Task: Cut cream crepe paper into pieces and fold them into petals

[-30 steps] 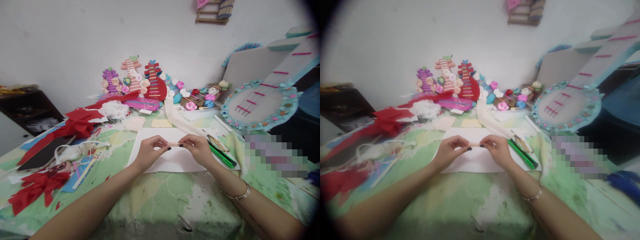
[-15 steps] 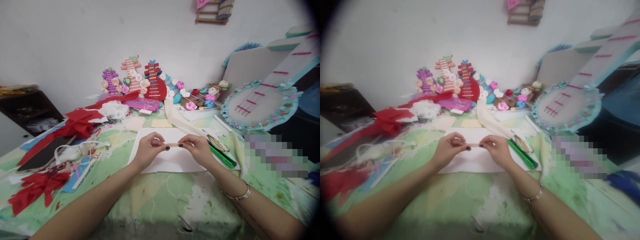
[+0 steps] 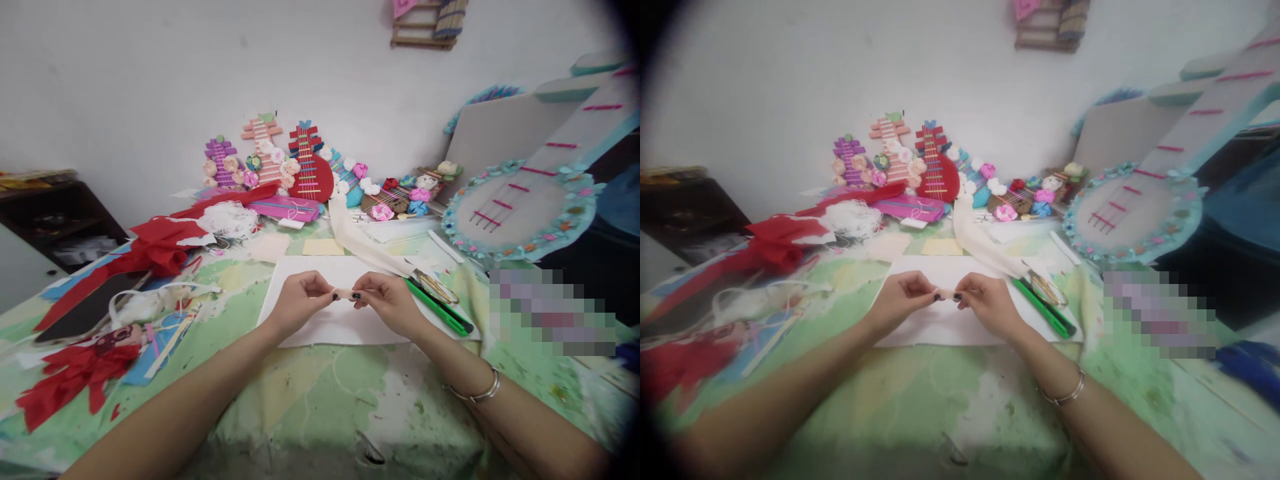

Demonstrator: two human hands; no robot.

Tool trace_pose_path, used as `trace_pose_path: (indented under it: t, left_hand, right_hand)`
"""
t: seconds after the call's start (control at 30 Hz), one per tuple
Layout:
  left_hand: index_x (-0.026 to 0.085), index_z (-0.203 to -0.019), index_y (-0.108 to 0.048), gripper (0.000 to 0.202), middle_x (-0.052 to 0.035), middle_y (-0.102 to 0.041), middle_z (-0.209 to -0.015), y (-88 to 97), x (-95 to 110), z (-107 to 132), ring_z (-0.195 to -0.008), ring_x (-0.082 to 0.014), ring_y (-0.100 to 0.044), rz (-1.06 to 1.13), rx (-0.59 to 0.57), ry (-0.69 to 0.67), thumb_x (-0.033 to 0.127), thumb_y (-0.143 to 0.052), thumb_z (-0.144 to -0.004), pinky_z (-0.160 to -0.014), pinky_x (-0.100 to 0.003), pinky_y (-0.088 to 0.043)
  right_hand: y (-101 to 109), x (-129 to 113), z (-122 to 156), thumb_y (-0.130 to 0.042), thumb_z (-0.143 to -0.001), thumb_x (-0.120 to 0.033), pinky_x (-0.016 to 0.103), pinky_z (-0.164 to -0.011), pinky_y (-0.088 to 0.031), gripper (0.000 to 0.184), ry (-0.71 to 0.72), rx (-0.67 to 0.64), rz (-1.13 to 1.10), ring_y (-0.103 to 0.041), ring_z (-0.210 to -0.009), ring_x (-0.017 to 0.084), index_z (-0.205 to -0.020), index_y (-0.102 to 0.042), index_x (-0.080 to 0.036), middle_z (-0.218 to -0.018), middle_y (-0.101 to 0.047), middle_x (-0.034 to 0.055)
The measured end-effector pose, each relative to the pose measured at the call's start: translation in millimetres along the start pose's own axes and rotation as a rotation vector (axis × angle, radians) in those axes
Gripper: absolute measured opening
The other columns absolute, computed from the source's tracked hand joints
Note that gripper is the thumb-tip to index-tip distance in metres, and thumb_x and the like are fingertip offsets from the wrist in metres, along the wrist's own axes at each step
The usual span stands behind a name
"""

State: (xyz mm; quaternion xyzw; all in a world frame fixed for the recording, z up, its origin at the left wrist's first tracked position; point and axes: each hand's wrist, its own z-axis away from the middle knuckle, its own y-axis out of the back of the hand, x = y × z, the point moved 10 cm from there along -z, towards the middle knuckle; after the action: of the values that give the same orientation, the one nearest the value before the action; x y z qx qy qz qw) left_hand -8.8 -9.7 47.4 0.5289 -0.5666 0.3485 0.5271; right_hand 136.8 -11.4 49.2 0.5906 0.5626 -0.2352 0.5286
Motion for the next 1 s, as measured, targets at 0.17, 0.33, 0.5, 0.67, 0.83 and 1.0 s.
trace_pose_path:
  t: [0.17, 0.33, 0.5, 0.67, 0.83, 1.0]
  left_hand:
    - [0.015, -0.081, -0.054, 0.027, -0.0070, -0.074, -0.074, -13.9, -2.5, 3.8, -0.075, -0.0209, -0.070, 0.137, -0.107, 0.079, 0.027, -0.075, -0.068, -0.071, -0.030, -0.052]
    - [0.012, -0.087, -0.066, 0.024, -0.0082, -0.074, -0.075, -15.7, -7.5, 4.4, -0.076, -0.0229, -0.071, 0.079, -0.126, 0.113, 0.025, -0.074, -0.069, -0.076, -0.032, -0.053]
    - [0.012, -0.080, -0.071, 0.016, -0.0072, -0.074, -0.075, -10.8, -6.5, 3.1, -0.072, -0.0206, -0.071, 0.018, -0.072, 0.079, 0.020, -0.074, -0.067, -0.070, -0.026, -0.055]
    - [0.012, -0.079, -0.072, 0.014, -0.0059, -0.073, -0.070, -14.7, -3.6, 5.1, -0.068, -0.0185, -0.070, -0.052, -0.101, 0.092, 0.022, -0.073, -0.069, -0.066, -0.023, -0.054]
    - [0.013, -0.077, -0.073, 0.011, -0.0052, -0.073, -0.069, -19.2, -4.1, 5.7, -0.065, -0.0179, -0.070, -0.117, -0.161, 0.089, 0.022, -0.069, -0.072, -0.065, -0.023, -0.052]
    - [0.013, -0.074, -0.072, 0.009, -0.0046, -0.072, -0.064, -10.8, -9.6, 1.2, -0.063, -0.0185, -0.070, -0.123, -0.113, 0.108, 0.021, -0.070, -0.070, -0.062, -0.023, -0.051]
  right_hand:
    - [-3.5, -4.1, 1.9, -0.057, -0.080, -0.020, 0.026, -0.062, -0.052, 0.007, 0.019, -0.016, -0.009, -0.066, -0.061, 0.014, -0.079, -0.062, -0.016, -0.069, -0.065, 0.0015]
    - [-7.6, -5.8, 3.3, -0.057, -0.079, -0.018, 0.025, -0.061, -0.052, 0.006, 0.029, -0.044, -0.004, -0.066, -0.060, 0.014, -0.078, -0.063, -0.017, -0.069, -0.066, 0.0008]
    - [-6.4, -4.4, 2.8, -0.058, -0.078, -0.016, 0.023, -0.060, -0.049, 0.008, 0.033, -0.033, 0.044, -0.065, -0.057, 0.013, -0.077, -0.066, -0.017, -0.062, -0.066, -0.0001]
    - [-7.7, -7.8, 2.9, -0.058, -0.078, -0.012, 0.021, -0.060, -0.048, 0.011, 0.067, -0.051, 0.091, -0.066, -0.057, 0.013, -0.078, -0.068, -0.017, -0.061, -0.067, -0.0001]
    - [-13.9, -10.2, 3.1, -0.059, -0.078, -0.012, 0.021, -0.065, -0.049, 0.012, 0.092, -0.113, 0.102, -0.066, -0.062, 0.012, -0.079, -0.069, -0.017, -0.066, -0.068, 0.0001]
    - [-2.0, 3.1, -1.8, -0.062, -0.075, -0.015, 0.021, -0.058, -0.047, 0.008, -0.003, -0.054, 0.125, -0.064, -0.056, 0.013, -0.076, -0.069, -0.016, -0.059, -0.066, 0.0005]
